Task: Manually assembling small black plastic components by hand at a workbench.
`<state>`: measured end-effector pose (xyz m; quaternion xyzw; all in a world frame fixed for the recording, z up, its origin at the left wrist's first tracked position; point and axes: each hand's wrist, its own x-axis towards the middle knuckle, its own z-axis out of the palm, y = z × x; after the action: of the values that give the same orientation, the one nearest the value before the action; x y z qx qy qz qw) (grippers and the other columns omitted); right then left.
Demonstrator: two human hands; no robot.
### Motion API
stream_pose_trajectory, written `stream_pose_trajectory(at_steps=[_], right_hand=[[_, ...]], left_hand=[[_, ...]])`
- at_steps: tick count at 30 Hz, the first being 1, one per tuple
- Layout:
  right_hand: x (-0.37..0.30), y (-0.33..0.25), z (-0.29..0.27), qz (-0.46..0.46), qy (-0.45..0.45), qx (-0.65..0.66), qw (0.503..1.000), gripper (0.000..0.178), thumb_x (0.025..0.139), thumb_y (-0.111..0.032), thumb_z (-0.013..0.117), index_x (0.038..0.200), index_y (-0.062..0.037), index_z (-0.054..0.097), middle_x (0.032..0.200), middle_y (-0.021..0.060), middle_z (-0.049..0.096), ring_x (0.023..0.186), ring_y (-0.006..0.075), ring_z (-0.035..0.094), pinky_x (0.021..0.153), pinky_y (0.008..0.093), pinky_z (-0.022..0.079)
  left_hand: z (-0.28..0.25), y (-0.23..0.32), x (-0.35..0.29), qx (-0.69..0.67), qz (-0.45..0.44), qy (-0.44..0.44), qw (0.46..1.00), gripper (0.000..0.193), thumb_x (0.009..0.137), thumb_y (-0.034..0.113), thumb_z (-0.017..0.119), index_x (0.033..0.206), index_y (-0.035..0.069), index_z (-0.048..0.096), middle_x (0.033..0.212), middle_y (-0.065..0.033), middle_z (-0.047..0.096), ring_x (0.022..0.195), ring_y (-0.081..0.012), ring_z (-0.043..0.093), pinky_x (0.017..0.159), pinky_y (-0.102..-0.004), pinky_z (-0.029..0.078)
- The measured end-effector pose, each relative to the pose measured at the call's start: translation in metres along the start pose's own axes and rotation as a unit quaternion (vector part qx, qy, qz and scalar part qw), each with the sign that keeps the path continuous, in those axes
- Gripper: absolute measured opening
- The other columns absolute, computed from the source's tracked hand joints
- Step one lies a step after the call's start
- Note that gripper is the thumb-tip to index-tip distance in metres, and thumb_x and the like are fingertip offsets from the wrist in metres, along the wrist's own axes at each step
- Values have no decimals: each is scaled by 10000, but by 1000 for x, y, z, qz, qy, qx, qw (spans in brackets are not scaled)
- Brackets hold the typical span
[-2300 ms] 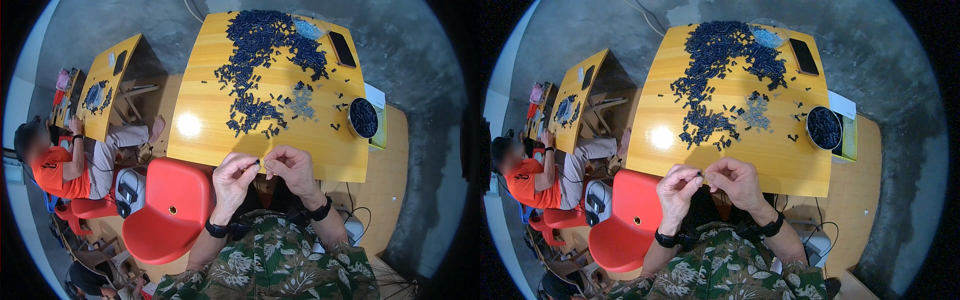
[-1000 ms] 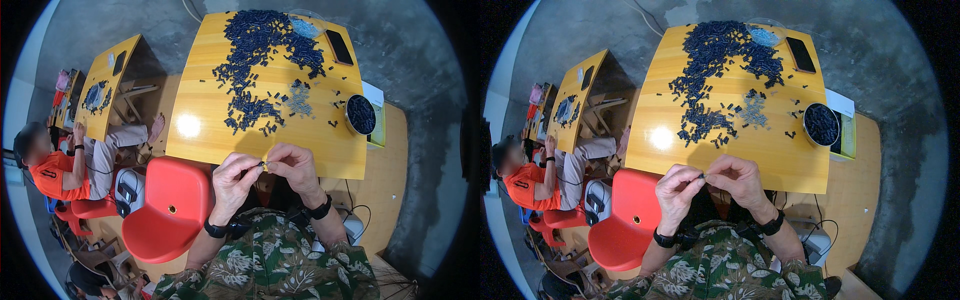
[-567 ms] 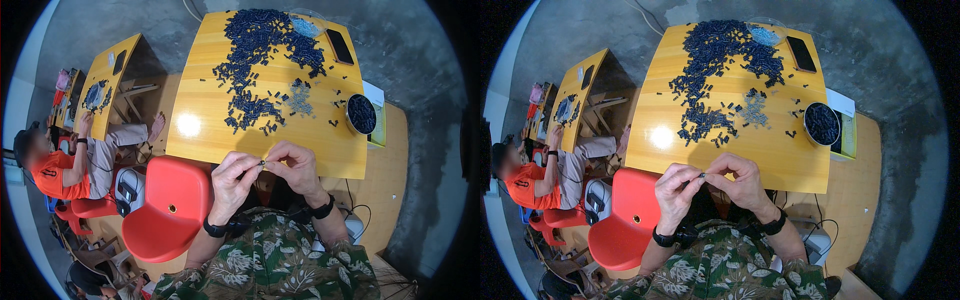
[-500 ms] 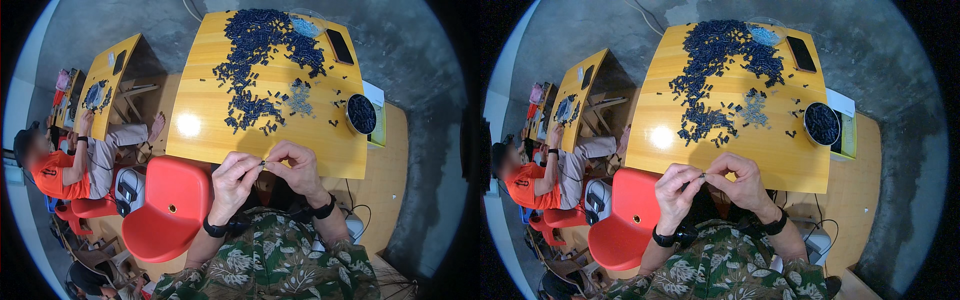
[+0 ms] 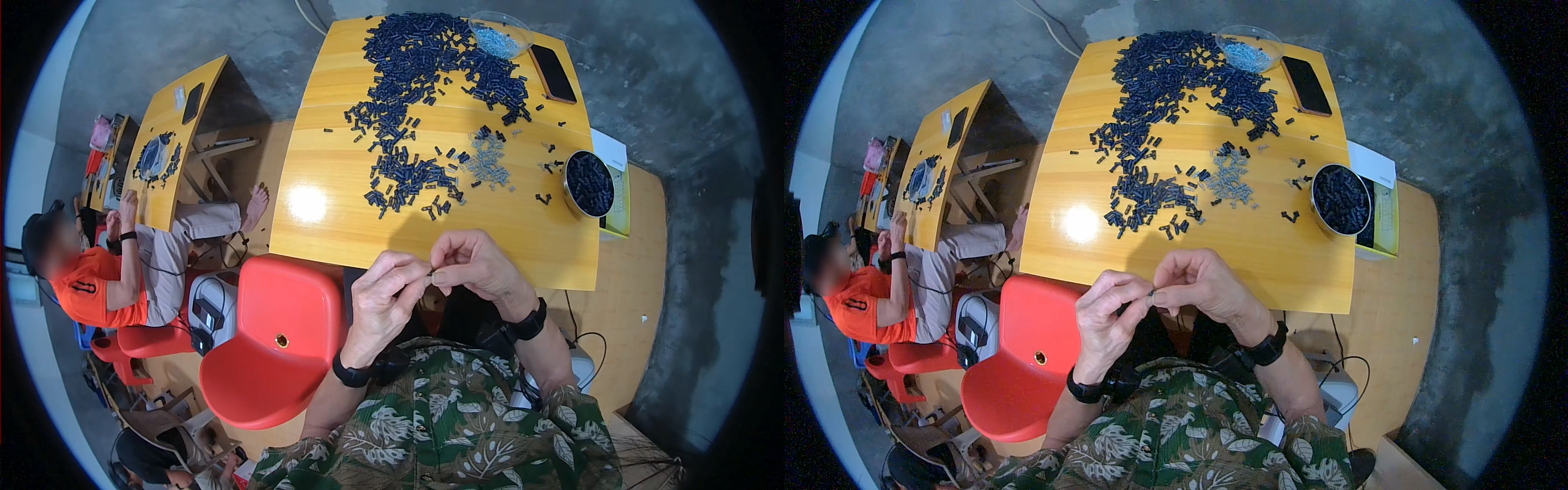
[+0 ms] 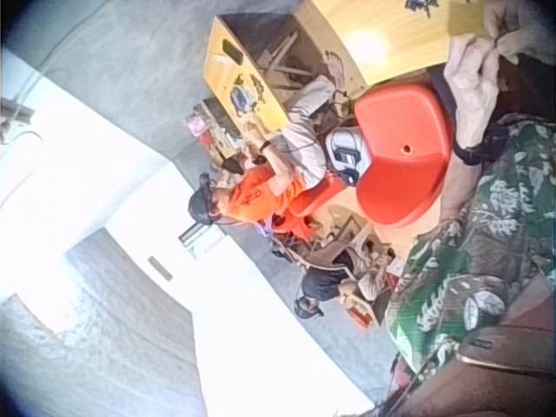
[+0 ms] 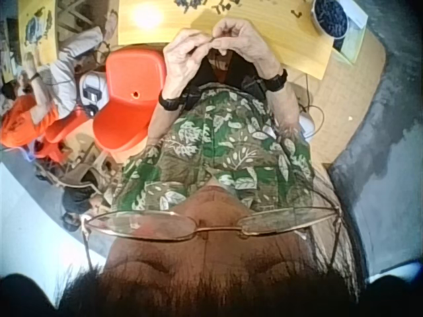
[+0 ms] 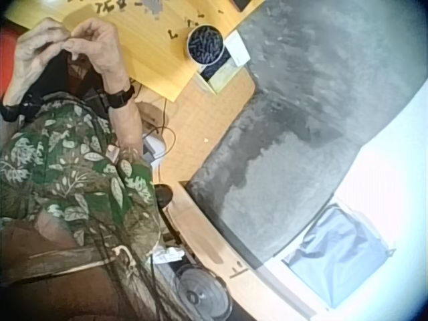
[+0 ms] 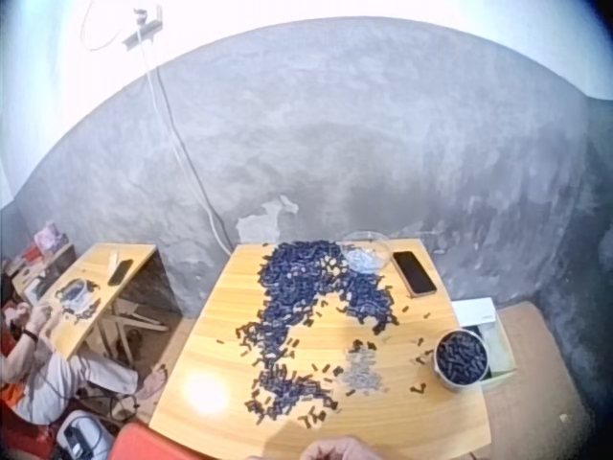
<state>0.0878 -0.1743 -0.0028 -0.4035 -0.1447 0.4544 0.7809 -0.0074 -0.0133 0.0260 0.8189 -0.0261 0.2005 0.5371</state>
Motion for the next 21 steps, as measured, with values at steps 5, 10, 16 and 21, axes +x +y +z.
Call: stream_pose_trajectory(at_steps=[5, 10, 16, 21], right_hand=[[-2, 2, 0, -13, 9, 42, 999, 113, 852, -35, 710, 944, 10, 661, 766, 56, 670, 646, 91, 626, 603, 212, 511], [-4, 4, -1, 0, 25, -12, 1000, 106, 857, -58, 715, 926, 10, 669, 770, 48, 670, 647, 82, 620, 601, 203, 503], [-12, 18, 2, -18, 84, -95, 992, 139, 869, -112, 719, 920, 7, 669, 768, 19, 658, 654, 54, 579, 597, 193, 471], [-18, 20, 7, -70, 137, -177, 972, 156, 873, -135, 715, 919, 7, 671, 775, 4, 659, 685, 45, 566, 618, 202, 468]], left_hand=[[-1, -3, 0, -17, -10, 1, 1000, 203, 747, -88, 738, 915, 18, 699, 899, -72, 641, 787, -186, 650, 677, -283, 525], [-2, 0, -2, 18, -23, -5, 1000, 185, 749, -68, 750, 910, 11, 705, 892, -73, 656, 795, -181, 646, 702, -285, 526], [4, -7, -8, 43, -37, -16, 998, 169, 759, -75, 733, 902, 9, 698, 886, -78, 657, 795, -197, 651, 701, -287, 525], [8, -11, -8, 9, -61, -20, 998, 147, 768, -59, 735, 896, 3, 700, 869, -86, 673, 784, -192, 659, 704, -286, 526]])
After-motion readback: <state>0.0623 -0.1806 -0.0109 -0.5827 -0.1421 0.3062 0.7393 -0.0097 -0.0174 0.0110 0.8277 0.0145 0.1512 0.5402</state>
